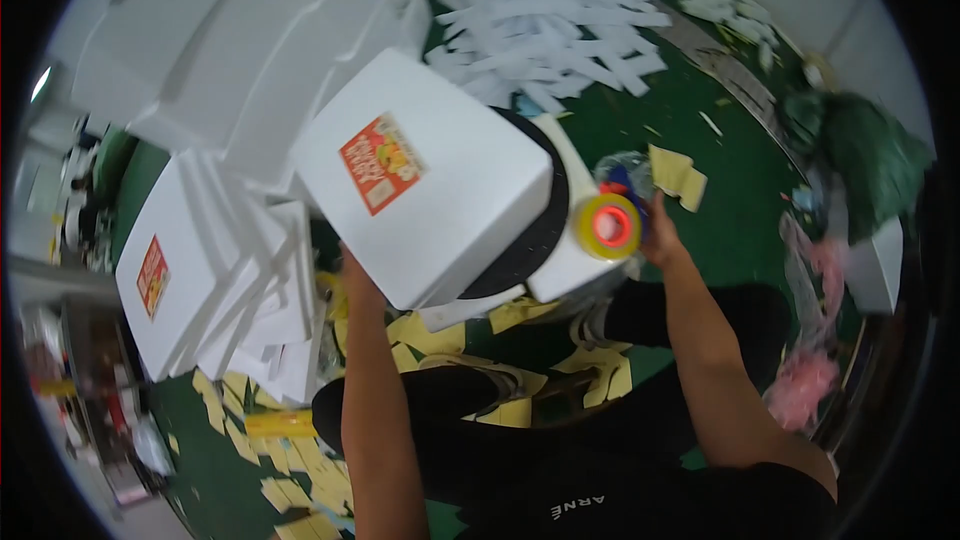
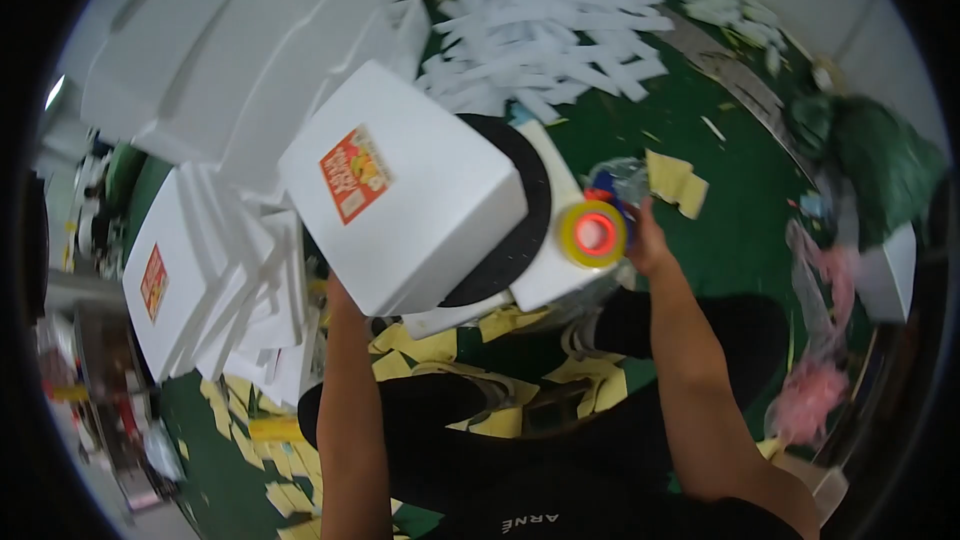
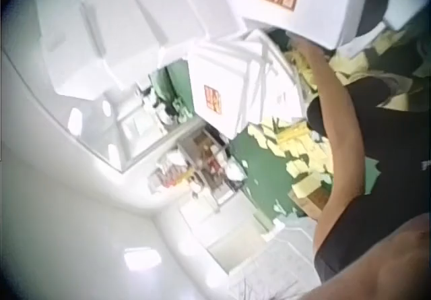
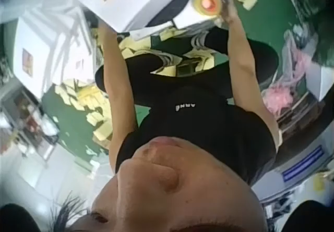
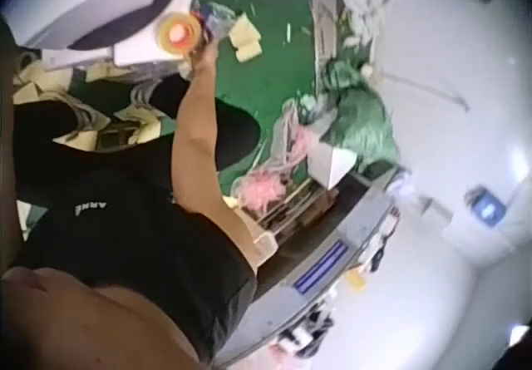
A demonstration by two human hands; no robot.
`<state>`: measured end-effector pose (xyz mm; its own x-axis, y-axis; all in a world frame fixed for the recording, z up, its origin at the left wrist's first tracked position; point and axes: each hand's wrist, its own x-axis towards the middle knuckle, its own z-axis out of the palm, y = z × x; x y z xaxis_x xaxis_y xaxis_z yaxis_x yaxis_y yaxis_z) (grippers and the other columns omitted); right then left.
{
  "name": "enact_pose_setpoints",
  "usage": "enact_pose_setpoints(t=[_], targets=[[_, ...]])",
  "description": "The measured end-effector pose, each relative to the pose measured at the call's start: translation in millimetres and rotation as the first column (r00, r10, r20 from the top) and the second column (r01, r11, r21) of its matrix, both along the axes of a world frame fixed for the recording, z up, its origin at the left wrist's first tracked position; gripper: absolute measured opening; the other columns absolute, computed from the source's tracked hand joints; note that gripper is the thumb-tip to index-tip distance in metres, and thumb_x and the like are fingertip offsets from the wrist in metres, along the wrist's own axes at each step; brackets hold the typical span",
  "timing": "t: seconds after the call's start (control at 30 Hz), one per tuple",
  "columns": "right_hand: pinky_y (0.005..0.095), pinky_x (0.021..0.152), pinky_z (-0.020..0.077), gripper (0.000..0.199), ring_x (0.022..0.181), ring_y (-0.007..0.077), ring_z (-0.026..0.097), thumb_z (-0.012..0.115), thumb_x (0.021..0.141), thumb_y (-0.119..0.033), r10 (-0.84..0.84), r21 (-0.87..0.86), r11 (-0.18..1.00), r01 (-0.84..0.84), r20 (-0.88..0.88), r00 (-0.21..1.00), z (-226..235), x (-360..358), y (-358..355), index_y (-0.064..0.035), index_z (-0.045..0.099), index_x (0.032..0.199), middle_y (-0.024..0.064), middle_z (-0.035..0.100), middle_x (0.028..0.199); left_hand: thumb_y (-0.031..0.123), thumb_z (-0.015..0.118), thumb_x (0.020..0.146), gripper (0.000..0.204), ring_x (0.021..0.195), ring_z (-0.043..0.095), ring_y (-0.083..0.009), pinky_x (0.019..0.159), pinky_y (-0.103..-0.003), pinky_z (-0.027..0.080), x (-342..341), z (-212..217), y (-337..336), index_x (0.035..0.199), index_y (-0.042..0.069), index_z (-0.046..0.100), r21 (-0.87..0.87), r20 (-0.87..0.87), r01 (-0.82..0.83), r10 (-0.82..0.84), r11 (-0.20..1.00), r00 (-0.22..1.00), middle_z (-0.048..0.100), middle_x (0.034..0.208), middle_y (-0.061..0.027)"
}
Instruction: The person uses a tape dispenser to seal white foam boxes containing wrapped items and then stacks the sealed boxes.
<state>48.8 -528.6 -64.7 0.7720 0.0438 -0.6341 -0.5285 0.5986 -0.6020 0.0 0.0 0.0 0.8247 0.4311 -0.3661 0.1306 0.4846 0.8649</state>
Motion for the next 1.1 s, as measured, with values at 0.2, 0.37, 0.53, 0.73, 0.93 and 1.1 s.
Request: enact_pose_setpoints(t=[0.2,0.37,0.53,0.73,0.93,1.1], targets=[[0.0407,0.103,0.0388,0.084,0.123,0.0275,0.049,0.066,0.083,-0.050,0.072,-0.231,0.972,-0.046,0.108,0.991,30,-14,19,-0.0062,0.032,0.145,0.0139,0.048,0.139,0.074,0.030,0.089,0.089,0.139,0.030,-0.0336,0.109,-0.057,0.021,-16,125,-74,0.149,0.010,0.022,0.084,-0.071,0.086,-0.080,0.993,0.994,0.032,0.151,-0.0160],[0.0403,0.099,0.0431,0.088,0.118,0.0330,0.054,0.079,0.071,-0.019,0.120,-0.766,0.642,-0.029,0.063,0.991,31,-28,17,-0.0050,0.030,0.143,0.0228,0.052,0.131,0.031,0.056,0.093,0.055,0.140,0.028,-0.0322,0.110,-0.051,0.025,9,188,-106,0.142,0.010,0.041,0.982,0.138,-0.085,-0.340,0.167,0.930,0.031,0.152,-0.0170],[0.0414,0.092,0.0478,0.066,0.113,0.0391,0.055,0.069,0.074,-0.011,-0.155,-0.784,0.586,0.207,0.142,0.978,42,-48,52,-0.0083,0.039,0.133,0.0255,0.052,0.124,0.033,0.056,0.092,0.053,0.141,0.026,-0.0346,0.114,-0.053,0.015,59,194,-111,0.142,0.020,0.045,0.750,-0.387,-0.154,-0.615,-0.643,0.687,0.034,0.151,-0.0112],[0.0478,0.092,0.0508,0.048,0.114,0.0303,0.057,0.060,0.085,-0.003,-0.426,0.469,0.765,0.441,-0.144,0.893,86,-115,52,-0.0063,0.043,0.130,0.0165,0.053,0.126,0.045,0.044,0.097,0.056,0.145,0.015,-0.0353,0.112,-0.060,0.010,50,162,-170,0.148,0.024,0.033,0.803,-0.538,0.329,-0.366,-0.497,0.759,0.019,0.158,-0.0106],[0.0447,0.099,0.0470,0.051,0.116,0.0302,0.057,0.059,0.083,0.001,-0.373,0.709,0.620,0.336,-0.111,0.921,140,-122,65,-0.0026,0.042,0.132,0.0153,0.054,0.127,0.044,0.044,0.096,0.058,0.146,0.013,-0.0326,0.113,-0.059,0.007,65,176,-170,0.148,0.022,0.033,0.830,-0.488,0.170,-0.543,-0.532,0.683,0.021,0.158,-0.0079],[0.0420,0.097,0.0485,0.055,0.112,0.0287,0.058,0.057,0.080,0.008,-0.390,0.540,0.780,0.317,0.021,0.921,166,-96,72,-0.0083,0.043,0.131,0.0133,0.055,0.123,0.043,0.051,0.093,0.062,0.146,0.012,-0.0326,0.114,-0.058,0.006,66,182,-180,0.148,0.020,0.033,0.771,-0.554,0.187,-0.495,-0.609,0.669,0.019,0.158,-0.0072]])
